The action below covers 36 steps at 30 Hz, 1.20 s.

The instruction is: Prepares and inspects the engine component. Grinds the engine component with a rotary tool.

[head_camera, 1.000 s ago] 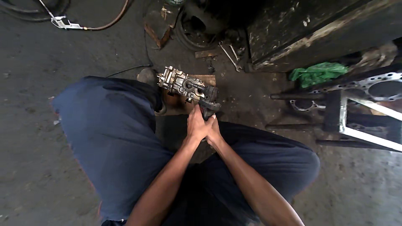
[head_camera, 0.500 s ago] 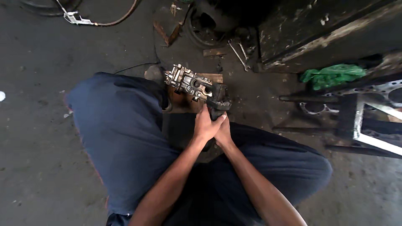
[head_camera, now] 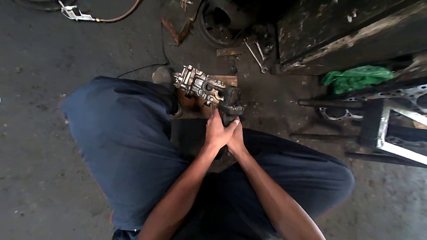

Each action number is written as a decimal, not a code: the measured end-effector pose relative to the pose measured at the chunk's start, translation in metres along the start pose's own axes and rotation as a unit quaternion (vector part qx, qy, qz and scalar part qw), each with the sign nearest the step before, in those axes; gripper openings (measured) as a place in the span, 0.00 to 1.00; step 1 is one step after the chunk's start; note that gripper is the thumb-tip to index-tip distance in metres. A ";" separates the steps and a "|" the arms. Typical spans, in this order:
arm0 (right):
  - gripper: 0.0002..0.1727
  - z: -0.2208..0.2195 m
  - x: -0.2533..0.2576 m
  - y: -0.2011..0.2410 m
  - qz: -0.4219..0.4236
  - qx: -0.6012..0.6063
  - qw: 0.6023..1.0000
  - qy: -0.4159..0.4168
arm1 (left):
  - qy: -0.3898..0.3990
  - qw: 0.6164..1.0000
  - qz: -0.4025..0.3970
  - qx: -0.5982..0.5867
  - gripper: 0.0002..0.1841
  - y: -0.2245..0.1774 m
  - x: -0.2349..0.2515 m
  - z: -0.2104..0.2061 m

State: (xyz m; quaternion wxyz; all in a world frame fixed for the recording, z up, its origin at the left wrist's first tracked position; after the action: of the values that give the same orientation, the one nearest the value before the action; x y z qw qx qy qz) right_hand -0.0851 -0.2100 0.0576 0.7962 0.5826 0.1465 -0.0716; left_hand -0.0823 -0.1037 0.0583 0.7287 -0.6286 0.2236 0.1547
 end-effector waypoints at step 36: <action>0.37 -0.036 0.042 -0.033 -0.047 -0.130 0.989 0.044 | -0.014 0.996 0.056 -0.067 0.44 0.048 0.043 0.020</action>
State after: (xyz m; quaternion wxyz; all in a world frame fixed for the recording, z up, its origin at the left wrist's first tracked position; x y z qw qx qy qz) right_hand -0.0601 -0.1840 0.0047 0.8540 0.4688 0.2164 -0.0636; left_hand -0.0670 -0.0785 -0.0027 0.6781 -0.6604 0.2373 0.2184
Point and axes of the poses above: each hand's wrist, its own x-axis towards the middle knuckle, its own z-axis out of the back of the hand, y = z × x, the point moved 8 cm from there along x, towards the middle knuckle, and after that the axes turned 6 degrees about y, right-handed, at the moved point
